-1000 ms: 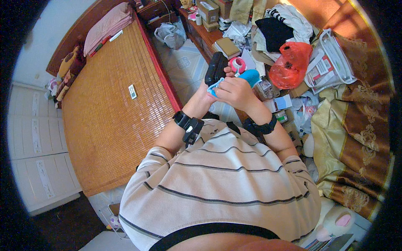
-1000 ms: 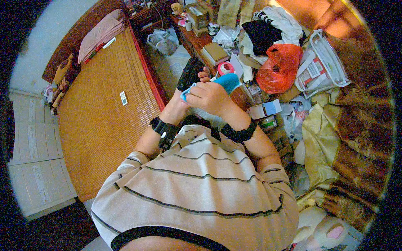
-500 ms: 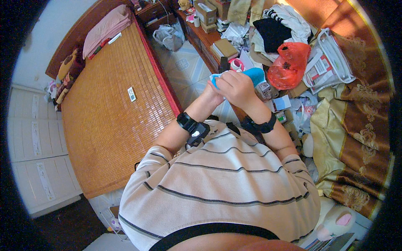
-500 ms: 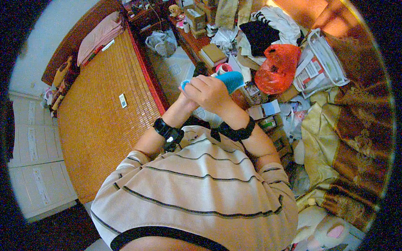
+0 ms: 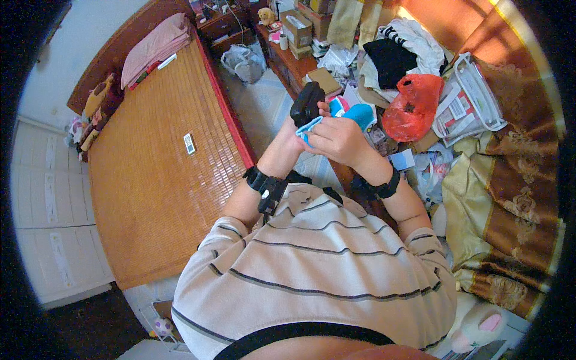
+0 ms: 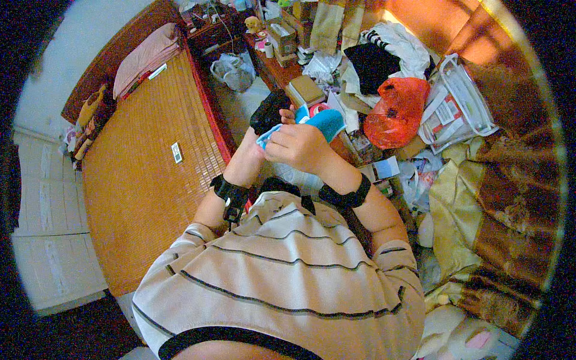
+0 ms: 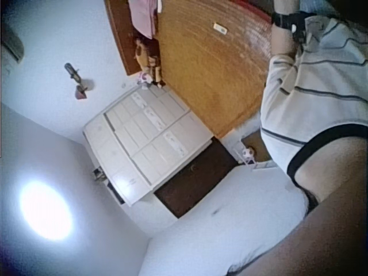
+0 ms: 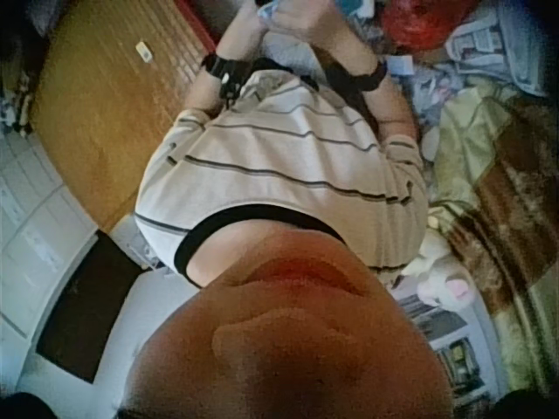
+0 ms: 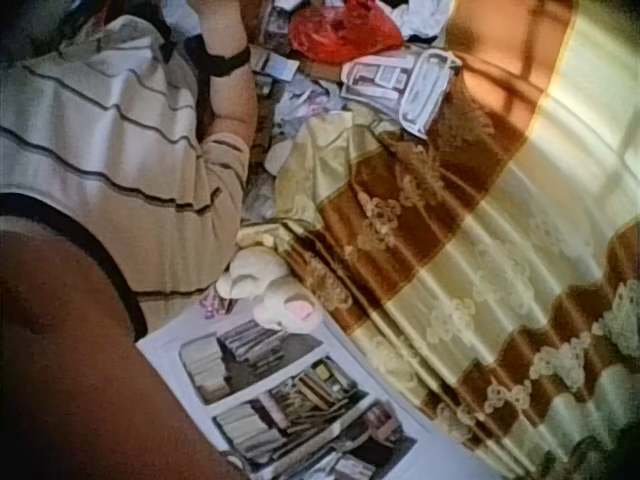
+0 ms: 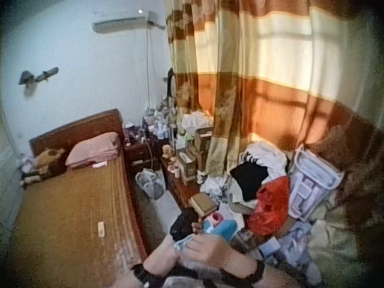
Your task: The person wipes a small black device, several bottles, and a large white and blue cylindrical container using a blue cloth.
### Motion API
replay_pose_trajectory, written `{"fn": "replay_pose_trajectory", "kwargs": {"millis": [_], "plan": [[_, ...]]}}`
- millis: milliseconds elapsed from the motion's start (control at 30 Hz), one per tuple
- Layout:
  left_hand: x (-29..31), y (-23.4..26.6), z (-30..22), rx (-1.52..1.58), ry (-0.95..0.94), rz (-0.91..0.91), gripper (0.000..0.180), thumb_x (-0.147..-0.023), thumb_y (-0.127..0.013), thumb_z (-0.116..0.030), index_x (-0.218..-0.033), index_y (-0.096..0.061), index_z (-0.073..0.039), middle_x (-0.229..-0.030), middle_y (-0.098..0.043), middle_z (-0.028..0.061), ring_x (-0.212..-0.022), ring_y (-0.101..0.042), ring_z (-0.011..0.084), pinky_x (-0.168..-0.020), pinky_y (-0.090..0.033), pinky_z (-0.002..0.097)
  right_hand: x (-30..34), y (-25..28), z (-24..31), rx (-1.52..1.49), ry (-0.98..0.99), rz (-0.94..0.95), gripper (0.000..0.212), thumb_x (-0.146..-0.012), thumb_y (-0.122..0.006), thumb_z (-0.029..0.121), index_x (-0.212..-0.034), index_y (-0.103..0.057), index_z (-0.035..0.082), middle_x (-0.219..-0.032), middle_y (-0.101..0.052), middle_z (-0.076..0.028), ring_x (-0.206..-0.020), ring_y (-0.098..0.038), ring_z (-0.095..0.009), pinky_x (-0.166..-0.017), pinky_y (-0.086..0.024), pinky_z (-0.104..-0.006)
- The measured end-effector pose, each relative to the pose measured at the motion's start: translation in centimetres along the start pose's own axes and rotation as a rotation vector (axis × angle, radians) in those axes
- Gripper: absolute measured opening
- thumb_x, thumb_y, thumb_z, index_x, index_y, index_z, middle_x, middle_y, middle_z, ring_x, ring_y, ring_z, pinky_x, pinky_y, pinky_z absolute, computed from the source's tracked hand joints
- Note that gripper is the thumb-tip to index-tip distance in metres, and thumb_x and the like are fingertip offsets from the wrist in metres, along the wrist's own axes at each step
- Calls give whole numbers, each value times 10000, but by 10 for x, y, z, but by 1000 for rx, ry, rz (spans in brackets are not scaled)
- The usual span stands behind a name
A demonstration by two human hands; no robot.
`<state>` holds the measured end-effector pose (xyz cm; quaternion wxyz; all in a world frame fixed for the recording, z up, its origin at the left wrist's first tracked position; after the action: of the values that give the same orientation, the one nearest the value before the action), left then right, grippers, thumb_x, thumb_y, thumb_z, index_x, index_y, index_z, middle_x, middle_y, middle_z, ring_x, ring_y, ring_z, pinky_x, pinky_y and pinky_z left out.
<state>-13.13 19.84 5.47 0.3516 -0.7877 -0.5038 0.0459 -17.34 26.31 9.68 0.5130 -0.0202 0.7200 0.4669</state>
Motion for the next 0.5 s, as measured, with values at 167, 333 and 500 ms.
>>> {"fn": "replay_pose_trajectory", "kwargs": {"millis": [167,333,500], "plan": [[-38,12,38,461,212,295,211,-837,-460,-183,-914,-480,12,-751,-535,86,-661,-525,197,-602,-466,298,-1,-1,-2,-46,31,-12,206,-575,-711,136,-638,-523,79,-578,-470,-15,-525,-521,-179,-472,-440,-273],[-44,-6,58,999,532,611,235,-850,-433,-199,-943,-474,13,-761,-530,70,-683,-510,200,-627,-457,292,7,3,-9,-37,16,-40,201,-595,-692,167,-593,-499,108,-583,-465,-5,-519,-508,-166,-453,-425,-270],[-36,-18,48,879,484,871,261,-866,-407,-221,-1001,-476,-9,-808,-543,65,-823,-519,203,-735,-450,301,7,12,-4,47,24,-102,193,-605,-683,202,-581,-505,131,-565,-448,-1,-522,-498,-155,-460,-424,-264]]}}
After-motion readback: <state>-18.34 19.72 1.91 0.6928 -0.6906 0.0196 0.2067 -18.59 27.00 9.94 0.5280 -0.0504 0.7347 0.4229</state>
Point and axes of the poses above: each hand's wrist, its own x-axis away from the middle knuckle, its own y-axis out of the back of the hand, z = x × y, the point moved 7 cm from there along -x, towards the middle knuckle
